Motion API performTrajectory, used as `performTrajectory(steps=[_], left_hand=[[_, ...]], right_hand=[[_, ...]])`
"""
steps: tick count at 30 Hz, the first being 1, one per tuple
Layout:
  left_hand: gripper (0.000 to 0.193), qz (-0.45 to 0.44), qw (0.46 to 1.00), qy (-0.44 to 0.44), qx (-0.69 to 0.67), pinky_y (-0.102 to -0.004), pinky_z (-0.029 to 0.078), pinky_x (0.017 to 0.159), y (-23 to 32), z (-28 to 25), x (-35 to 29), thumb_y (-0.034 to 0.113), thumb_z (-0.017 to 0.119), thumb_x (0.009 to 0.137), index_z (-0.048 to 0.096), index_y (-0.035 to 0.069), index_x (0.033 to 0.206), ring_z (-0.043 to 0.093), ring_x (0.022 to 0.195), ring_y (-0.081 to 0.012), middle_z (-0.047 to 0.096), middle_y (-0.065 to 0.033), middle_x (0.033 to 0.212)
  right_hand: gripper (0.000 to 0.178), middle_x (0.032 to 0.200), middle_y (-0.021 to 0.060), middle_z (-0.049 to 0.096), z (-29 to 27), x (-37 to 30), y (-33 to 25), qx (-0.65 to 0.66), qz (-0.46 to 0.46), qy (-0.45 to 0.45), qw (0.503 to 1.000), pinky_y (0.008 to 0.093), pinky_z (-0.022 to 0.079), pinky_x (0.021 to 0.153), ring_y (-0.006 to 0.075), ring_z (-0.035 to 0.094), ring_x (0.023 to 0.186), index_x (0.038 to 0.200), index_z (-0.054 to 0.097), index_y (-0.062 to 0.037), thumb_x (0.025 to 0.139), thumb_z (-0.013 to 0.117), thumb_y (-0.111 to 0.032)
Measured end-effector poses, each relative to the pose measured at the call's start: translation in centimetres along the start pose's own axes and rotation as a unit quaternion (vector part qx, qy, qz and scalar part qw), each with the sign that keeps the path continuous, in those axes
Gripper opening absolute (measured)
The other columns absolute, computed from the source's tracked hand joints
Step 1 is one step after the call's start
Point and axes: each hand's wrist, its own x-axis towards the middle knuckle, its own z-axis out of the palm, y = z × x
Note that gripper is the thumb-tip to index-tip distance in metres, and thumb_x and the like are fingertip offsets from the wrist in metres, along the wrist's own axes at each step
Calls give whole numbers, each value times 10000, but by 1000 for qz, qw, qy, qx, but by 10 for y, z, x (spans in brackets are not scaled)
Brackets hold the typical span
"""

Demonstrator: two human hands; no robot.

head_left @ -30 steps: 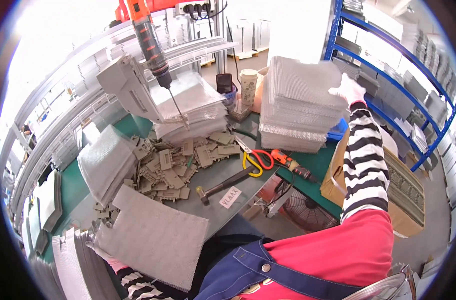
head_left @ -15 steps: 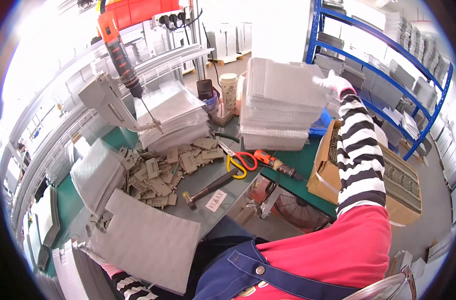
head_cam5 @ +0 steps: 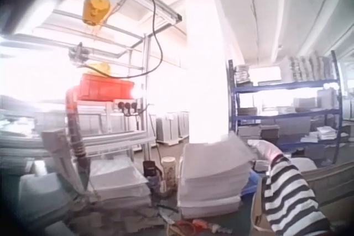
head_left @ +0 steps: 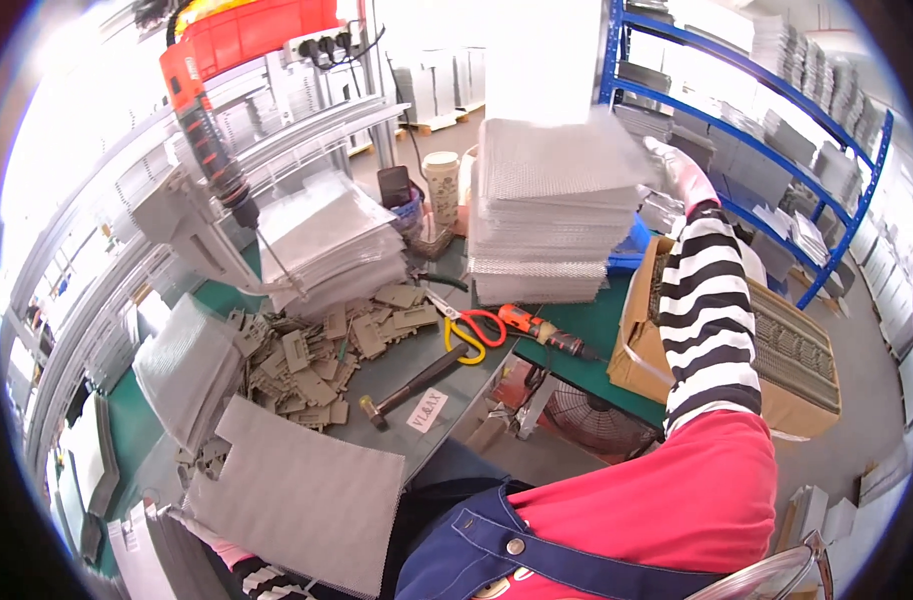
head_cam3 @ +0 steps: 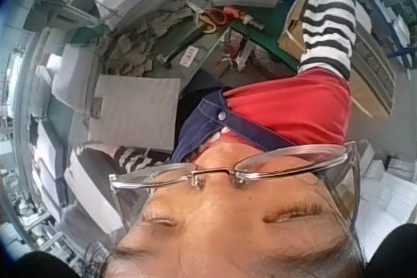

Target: Assembling air filters by attaching metal frames and handles using an electric screwdriver.

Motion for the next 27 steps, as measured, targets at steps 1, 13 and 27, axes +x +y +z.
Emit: performTrajectory(steps=[1,13,27], left_hand=[[860,-2,1000,-4,-5,-442,442,903,0,-2,2,710,381,816,376,-2,1299,539,1039,-322,492,-227,1241],[857,-10,1000,9,-8,-441,439,908,-18,20,0,708,379,819,377,-1,1300,536,1045,-320,488,-226,1246],[853,-7,1000,-10,-20,-441,435,913,-22,15,15,705,377,822,378,0,1302,533,1052,-317,484,-225,1253]], right_hand=[[499,1098,97,620,1,5,-2,-13,35,-14,999,331,386,936,244,535,1079,1135,594,-34,771,671,-366],[512,1106,122,618,99,-32,-152,-360,2,-264,895,361,417,957,251,553,1078,1131,608,-40,679,724,-251],[949,1324,208,454,-18,-16,-40,-394,211,-84,891,406,349,1014,320,483,1185,1355,372,-13,688,659,-624]])
